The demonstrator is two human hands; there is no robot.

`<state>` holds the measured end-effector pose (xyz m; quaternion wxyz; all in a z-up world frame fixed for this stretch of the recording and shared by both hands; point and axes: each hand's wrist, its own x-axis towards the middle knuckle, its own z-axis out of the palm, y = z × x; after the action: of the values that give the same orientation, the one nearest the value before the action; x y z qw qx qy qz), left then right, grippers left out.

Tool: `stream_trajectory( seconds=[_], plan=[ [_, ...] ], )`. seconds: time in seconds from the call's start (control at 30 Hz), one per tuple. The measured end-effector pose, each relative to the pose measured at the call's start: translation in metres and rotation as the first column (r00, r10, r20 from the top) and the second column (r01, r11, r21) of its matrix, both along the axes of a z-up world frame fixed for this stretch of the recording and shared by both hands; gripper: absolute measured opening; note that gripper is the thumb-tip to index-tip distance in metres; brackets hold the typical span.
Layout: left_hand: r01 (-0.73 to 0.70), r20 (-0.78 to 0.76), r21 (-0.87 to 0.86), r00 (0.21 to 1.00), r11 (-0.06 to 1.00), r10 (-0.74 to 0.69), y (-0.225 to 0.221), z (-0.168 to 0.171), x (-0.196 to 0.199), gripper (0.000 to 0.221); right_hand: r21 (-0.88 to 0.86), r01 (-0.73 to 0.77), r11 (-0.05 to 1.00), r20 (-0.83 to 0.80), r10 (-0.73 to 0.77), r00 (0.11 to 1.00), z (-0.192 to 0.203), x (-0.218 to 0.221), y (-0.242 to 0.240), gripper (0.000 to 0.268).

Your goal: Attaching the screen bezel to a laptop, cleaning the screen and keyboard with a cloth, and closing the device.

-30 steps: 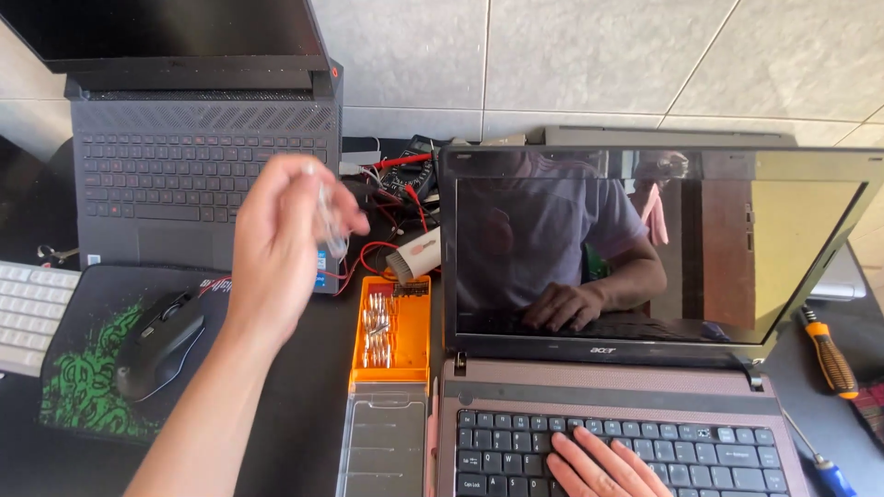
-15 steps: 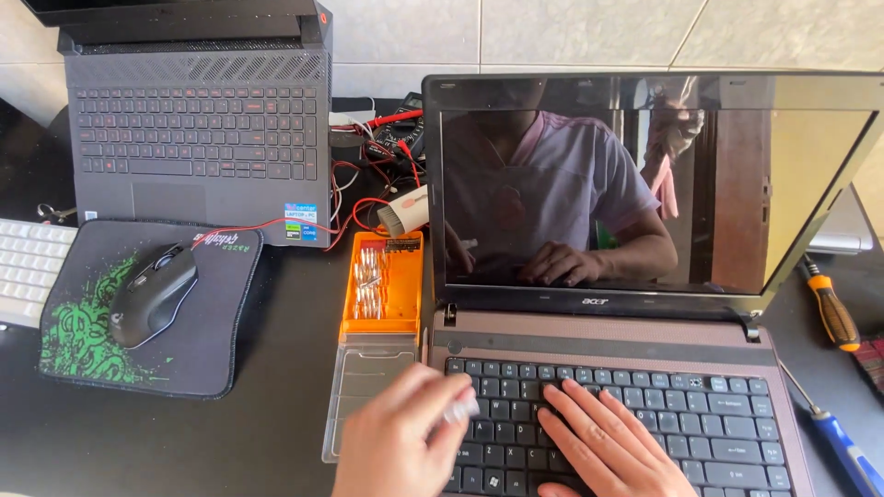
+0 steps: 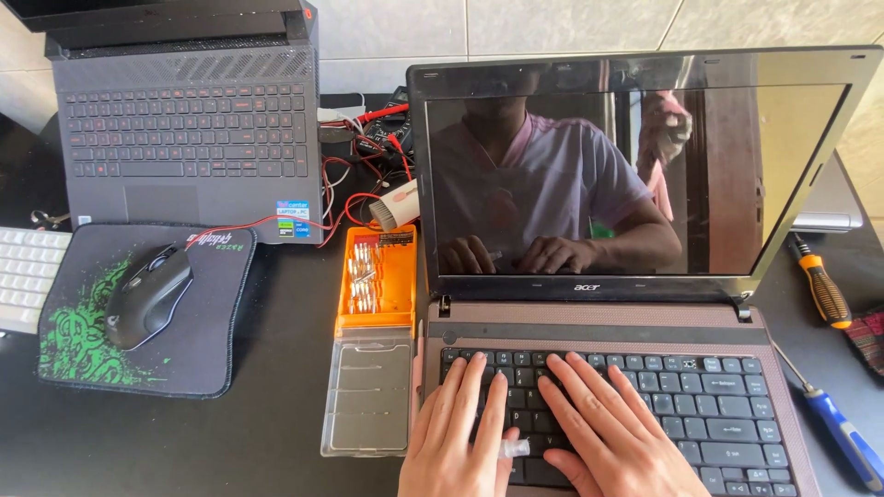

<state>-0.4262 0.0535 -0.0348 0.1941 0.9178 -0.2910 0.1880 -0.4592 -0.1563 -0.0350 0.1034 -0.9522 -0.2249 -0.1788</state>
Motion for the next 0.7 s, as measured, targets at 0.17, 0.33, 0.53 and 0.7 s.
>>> stream_trajectory(
  seconds=[0.17, 0.33, 0.53, 0.7],
  plan=[
    [-0.039, 0.016, 0.049, 0.999, 0.998, 0.038, -0.005, -0.011, -0.002, 0.043, 0.078, 0.022, 0.997, -0.042, -0.019, 0.999, -0.003, -0.003, -0.004, 0.071],
    [-0.086, 0.017, 0.036, 0.996, 0.996, 0.085, -0.011, -0.017, -0.004, 0.044, 0.048, 0.071, 0.996, -0.110, -0.066, 0.992, -0.003, -0.006, -0.006, 0.077],
    [-0.083, 0.009, 0.072, 0.997, 0.994, 0.083, -0.010, -0.040, -0.004, 0.057, -0.035, 0.145, 0.989, -0.094, -0.147, 0.985, 0.000, -0.005, 0.000, 0.068],
    [-0.110, 0.166, 0.039, 0.981, 0.993, 0.102, -0.014, -0.062, -0.001, 0.055, -0.115, 0.178, 0.977, 0.064, -0.171, 0.983, -0.035, -0.005, 0.004, 0.053]
  ],
)
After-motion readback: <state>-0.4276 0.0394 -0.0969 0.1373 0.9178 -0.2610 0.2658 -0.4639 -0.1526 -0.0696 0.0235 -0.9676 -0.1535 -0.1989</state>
